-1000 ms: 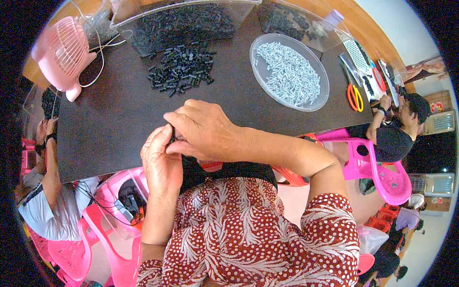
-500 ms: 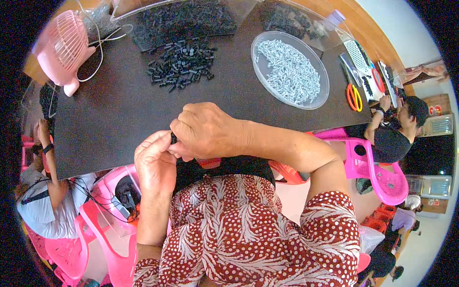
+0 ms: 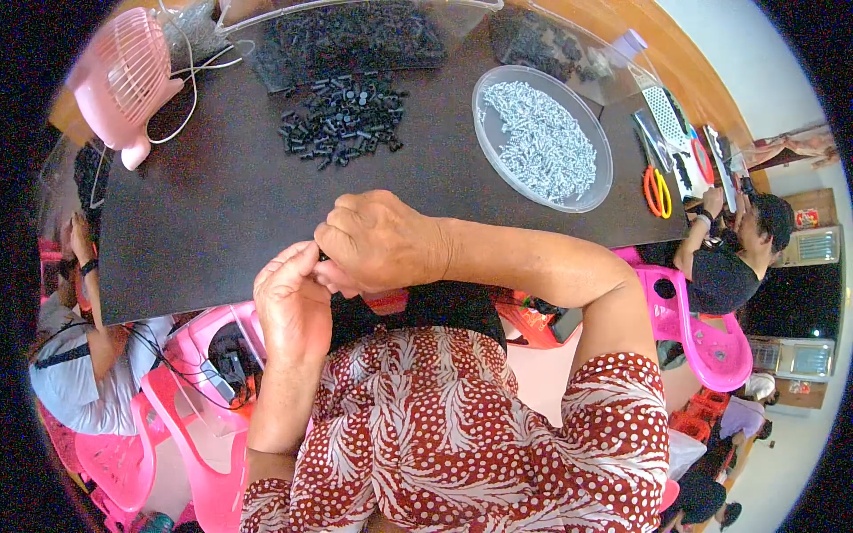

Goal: The person inserts small white plastic inserts into black plastic connectors by hand at a workbench.

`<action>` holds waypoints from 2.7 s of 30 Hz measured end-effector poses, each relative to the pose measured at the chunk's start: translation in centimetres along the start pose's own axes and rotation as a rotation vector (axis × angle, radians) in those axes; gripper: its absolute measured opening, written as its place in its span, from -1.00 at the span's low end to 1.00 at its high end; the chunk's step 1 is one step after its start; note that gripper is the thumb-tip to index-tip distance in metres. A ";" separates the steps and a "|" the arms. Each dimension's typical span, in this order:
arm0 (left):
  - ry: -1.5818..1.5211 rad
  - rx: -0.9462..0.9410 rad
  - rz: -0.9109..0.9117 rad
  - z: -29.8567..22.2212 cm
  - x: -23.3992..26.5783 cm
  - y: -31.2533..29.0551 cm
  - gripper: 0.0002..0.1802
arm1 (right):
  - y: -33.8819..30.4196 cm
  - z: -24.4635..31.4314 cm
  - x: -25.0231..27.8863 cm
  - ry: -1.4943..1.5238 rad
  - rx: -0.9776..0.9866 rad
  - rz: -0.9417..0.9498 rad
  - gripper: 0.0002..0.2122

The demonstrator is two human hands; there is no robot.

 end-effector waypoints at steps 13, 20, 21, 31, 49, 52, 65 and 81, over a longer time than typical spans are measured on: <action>0.365 -0.138 0.002 -0.4 -1.6 0.5 -0.72 | -1.0 -1.6 6.9 -0.226 -0.460 -0.094 -0.69; 0.504 -0.234 -0.032 -0.4 -0.2 2.5 -0.82 | -3.2 -13.7 17.3 -0.485 -0.779 -0.422 -0.76; 0.508 -0.246 -0.030 -0.4 0.0 2.8 -0.85 | -3.4 -16.0 18.8 -0.562 -0.820 -0.421 -0.79; 0.921 -0.445 -0.077 -0.8 0.8 4.4 -0.88 | -8.4 -26.0 25.1 -1.067 -1.043 -0.015 -0.84; 1.195 -0.597 -0.103 -0.6 -1.0 4.7 -0.89 | -1.9 -6.8 3.9 -0.245 -0.427 0.124 -0.84; 1.231 -0.608 -0.104 -0.6 -0.8 4.4 -0.89 | -2.1 -7.4 2.6 -0.274 -0.323 0.103 -0.82; 1.126 -0.612 -0.102 -0.1 0.1 4.6 -0.89 | -2.0 -5.6 2.5 -0.110 -0.450 -0.013 -0.95; 0.304 -0.063 0.058 -0.1 -0.6 4.0 -0.82 | -0.9 -1.0 3.0 0.389 -0.693 -0.039 -0.90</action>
Point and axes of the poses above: each hand's wrist, its own y-axis towards the middle knuckle, its own x-axis out of the back of the hand, z = x × y, the point moved 1 cm from there along y, towards the middle knuckle, and after that the axes turned 6 degrees about y, right-handed, at the moved point
